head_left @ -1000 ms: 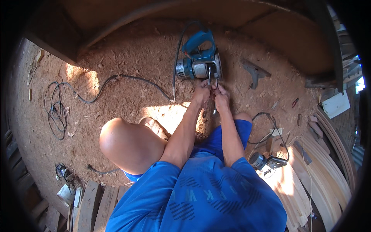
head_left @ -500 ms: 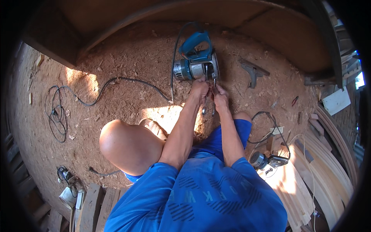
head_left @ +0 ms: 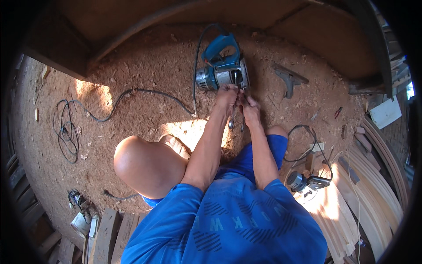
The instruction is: The person uses a wrench to loosen and remove parts from a wood router, handling the metal plates and a small screw by hand.
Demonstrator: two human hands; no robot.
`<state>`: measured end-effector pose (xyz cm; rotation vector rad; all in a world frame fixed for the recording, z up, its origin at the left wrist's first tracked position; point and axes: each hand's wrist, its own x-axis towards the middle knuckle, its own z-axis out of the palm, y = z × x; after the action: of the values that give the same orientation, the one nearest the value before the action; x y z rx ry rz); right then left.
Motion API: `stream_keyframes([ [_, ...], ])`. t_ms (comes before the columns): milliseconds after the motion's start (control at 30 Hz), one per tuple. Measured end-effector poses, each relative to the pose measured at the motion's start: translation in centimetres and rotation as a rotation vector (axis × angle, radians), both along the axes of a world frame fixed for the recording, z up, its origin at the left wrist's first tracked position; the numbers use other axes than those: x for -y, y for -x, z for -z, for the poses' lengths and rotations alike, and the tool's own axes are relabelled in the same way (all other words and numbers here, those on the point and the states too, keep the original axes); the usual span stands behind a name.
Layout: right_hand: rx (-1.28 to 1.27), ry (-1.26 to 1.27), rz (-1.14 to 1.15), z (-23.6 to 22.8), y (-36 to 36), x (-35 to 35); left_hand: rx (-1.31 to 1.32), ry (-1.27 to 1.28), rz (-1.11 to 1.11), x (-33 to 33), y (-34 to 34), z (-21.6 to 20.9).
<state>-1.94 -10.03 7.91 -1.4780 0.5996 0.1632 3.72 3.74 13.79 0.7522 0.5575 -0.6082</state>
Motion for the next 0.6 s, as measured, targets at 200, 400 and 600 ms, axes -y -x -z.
stream_keyframes([
  [200, -0.005, -0.006, -0.009, -0.2, -0.2, -0.3, 0.032, 0.038, -0.020, -0.2, -0.4, 1.2],
  [400, -0.003, -0.307, 0.111, -1.5, 0.1, 0.1, -0.083, 0.597, -0.054, 0.9, 3.8, 0.4],
  [600, -0.040, -0.217, 0.101, -2.1, -0.3, -1.5, -0.121, 0.519, -0.023, -0.3, 2.5, 0.9],
])
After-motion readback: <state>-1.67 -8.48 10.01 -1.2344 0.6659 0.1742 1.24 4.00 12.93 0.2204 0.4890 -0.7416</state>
